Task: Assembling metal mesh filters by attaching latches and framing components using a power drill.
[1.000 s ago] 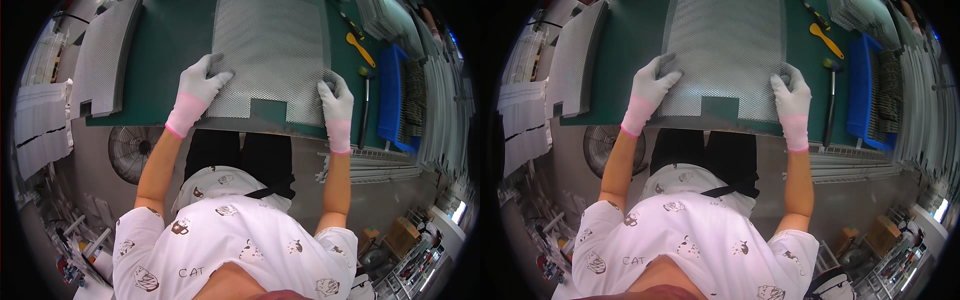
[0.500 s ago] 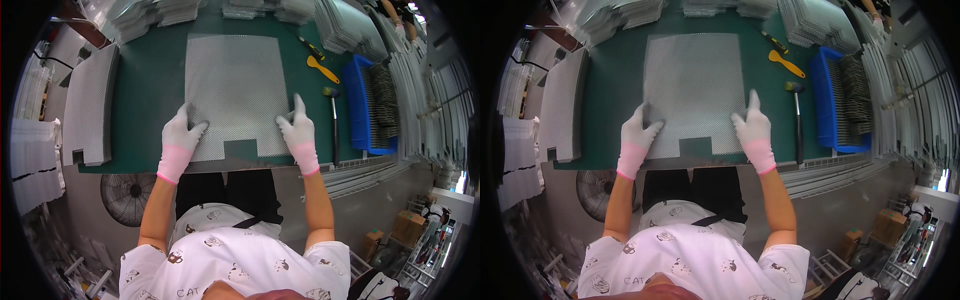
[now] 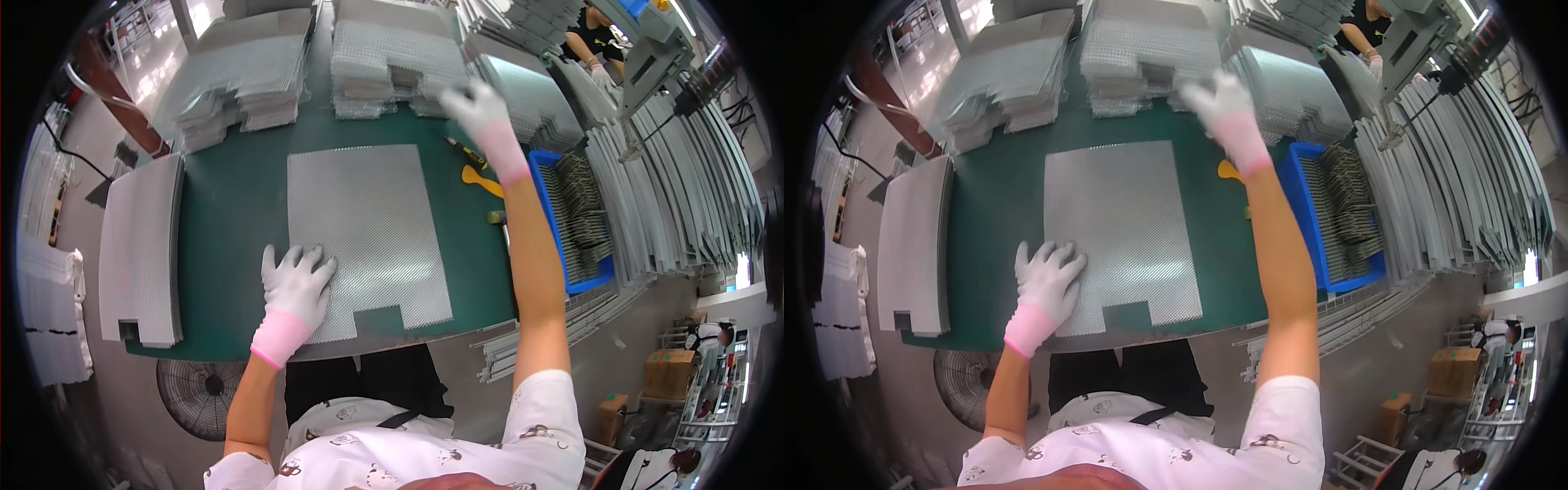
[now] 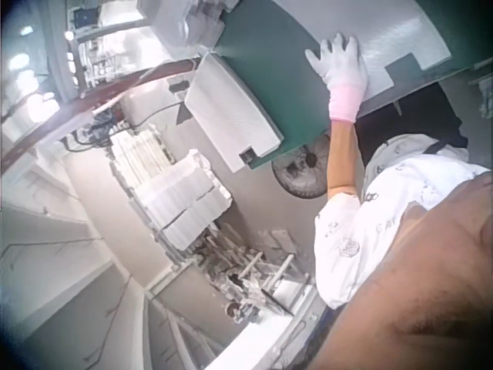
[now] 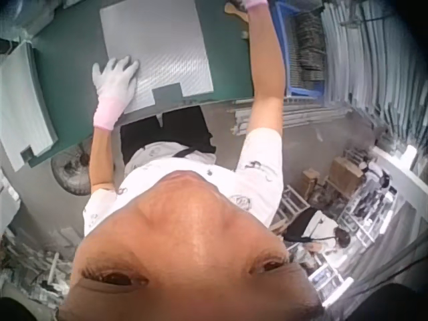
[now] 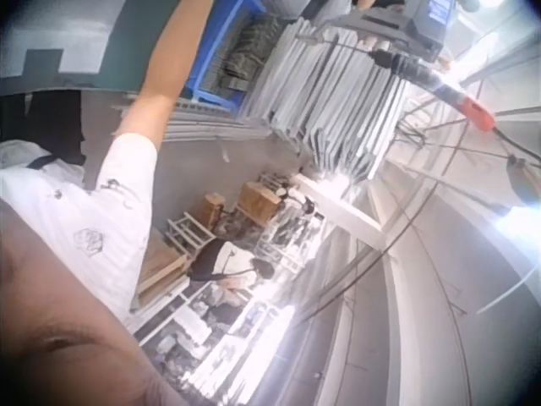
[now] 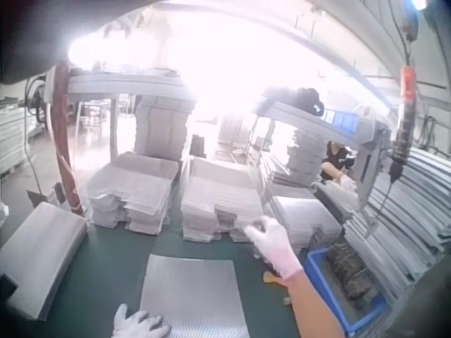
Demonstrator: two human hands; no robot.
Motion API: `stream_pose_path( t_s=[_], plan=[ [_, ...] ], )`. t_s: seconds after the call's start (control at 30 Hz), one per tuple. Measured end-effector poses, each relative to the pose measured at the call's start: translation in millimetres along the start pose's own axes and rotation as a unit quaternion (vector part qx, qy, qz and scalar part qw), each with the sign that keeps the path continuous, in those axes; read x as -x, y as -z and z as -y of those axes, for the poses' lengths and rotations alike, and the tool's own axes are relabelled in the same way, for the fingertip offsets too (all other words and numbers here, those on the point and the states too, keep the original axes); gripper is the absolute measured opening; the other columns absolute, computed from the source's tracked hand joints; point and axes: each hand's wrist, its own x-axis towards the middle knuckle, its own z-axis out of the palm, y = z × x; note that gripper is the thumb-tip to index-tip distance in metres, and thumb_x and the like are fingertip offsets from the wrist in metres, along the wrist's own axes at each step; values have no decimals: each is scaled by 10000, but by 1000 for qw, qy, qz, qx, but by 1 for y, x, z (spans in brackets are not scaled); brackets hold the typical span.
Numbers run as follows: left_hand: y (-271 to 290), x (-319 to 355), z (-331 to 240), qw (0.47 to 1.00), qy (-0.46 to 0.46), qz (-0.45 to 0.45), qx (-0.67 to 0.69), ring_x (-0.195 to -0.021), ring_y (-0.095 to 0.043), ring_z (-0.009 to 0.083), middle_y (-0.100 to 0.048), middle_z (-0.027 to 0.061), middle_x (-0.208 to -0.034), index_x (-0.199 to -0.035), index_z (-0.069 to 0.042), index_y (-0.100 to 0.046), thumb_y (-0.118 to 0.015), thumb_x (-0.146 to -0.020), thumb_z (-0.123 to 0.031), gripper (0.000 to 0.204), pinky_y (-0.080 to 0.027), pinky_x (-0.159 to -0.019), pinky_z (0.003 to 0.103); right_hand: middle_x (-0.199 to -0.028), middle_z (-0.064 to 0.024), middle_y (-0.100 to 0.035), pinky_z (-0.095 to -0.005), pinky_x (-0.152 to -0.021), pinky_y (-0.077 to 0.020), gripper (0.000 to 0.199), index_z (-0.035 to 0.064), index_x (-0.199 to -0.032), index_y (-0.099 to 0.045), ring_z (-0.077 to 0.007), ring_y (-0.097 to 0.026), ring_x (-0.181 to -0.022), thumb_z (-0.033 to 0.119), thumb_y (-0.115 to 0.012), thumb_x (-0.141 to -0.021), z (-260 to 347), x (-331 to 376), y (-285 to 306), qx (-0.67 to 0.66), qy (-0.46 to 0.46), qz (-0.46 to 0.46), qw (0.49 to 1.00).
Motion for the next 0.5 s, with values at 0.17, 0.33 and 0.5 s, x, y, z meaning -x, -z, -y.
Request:
stream_pose_path(
  t_s=[0.17,0.33,0.5],
  plan=[
    [-8,-6,-8,1000,-3,-3,15,-1112,-529,304,-607,71,-1182,-1096,-171,-660,-673,-749,-163,347,-264,-1040,595,-1077,-254,-646,-413,-921,-488,521,-37,-1043,-651,-372,-626,-1029,388,-717,-750,-47,-126,-10,244,-74,-53,966],
    [-7,-3,-4,1000,14,23,6,-1146,-505,306,-592,75,-1219,-1130,-175,-646,-673,-740,-163,391,-241,-1060,591,-1059,-223,-665,-379,-900,-509,432,14,-1004,-699,-328,-637,-1042,324,-750,-709,-19,-132,-25,264,-121,-8,957],
    [-7,-6,-6,1000,12,21,7,-1147,-502,310,-590,75,-1219,-1128,-167,-644,-673,-734,-156,395,-250,-1057,590,-1078,-202,-667,-374,-889,-520,436,43,-1027,-702,-310,-649,-1030,302,-769,-682,-22,-147,-26,307,-137,-13,942]
  ],
)
